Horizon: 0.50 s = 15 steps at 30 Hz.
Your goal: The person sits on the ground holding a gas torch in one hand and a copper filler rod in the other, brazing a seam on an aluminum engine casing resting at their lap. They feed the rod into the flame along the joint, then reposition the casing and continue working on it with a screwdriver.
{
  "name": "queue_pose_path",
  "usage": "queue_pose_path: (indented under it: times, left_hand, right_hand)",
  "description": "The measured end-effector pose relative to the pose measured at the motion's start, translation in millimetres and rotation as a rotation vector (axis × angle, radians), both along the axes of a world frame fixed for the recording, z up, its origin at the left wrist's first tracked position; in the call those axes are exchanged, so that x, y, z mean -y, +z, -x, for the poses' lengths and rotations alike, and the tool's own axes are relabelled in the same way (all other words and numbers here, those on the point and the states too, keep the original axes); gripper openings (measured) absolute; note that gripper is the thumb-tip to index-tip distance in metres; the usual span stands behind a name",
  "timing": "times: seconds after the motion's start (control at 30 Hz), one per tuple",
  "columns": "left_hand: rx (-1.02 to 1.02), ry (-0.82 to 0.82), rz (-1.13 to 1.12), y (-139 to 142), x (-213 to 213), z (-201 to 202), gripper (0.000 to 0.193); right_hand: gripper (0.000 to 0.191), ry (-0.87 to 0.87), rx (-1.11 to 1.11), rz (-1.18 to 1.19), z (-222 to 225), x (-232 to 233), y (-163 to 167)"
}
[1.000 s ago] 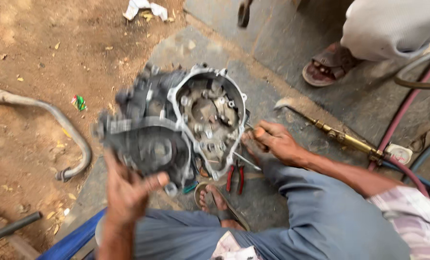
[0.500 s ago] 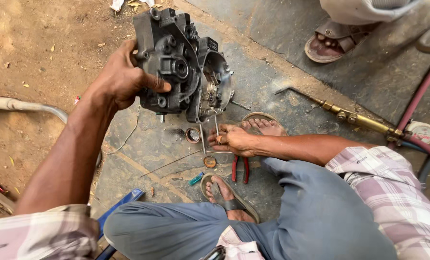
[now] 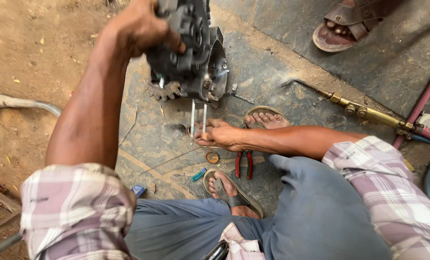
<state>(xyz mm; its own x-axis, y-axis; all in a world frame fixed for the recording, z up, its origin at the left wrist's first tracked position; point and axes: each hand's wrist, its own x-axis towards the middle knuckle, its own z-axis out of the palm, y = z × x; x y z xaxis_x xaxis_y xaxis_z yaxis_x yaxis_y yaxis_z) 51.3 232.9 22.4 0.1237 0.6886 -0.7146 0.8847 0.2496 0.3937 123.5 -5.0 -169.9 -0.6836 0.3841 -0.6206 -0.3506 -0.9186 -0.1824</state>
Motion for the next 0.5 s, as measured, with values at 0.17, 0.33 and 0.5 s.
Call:
queue_pose_path:
  times: [0.17, 0.33, 0.5]
  left_hand:
    - [-0.098, -0.145, 0.003, 14, -3, -31, 0.036]
    - [-0.079, -0.198, 0.049, 20, -3, -30, 0.025]
    - [0.234, -0.127, 0.085, 3, -9, -3, 0.021]
  right_hand:
    - [0.026, -0.032, -0.03, 0.006, 17, -1, 7]
    - [0.02, -0.038, -0.003, 0.051, 25, 4, 11]
    - [0.021, 0.001, 0.101, 0.016, 29, 19, 16]
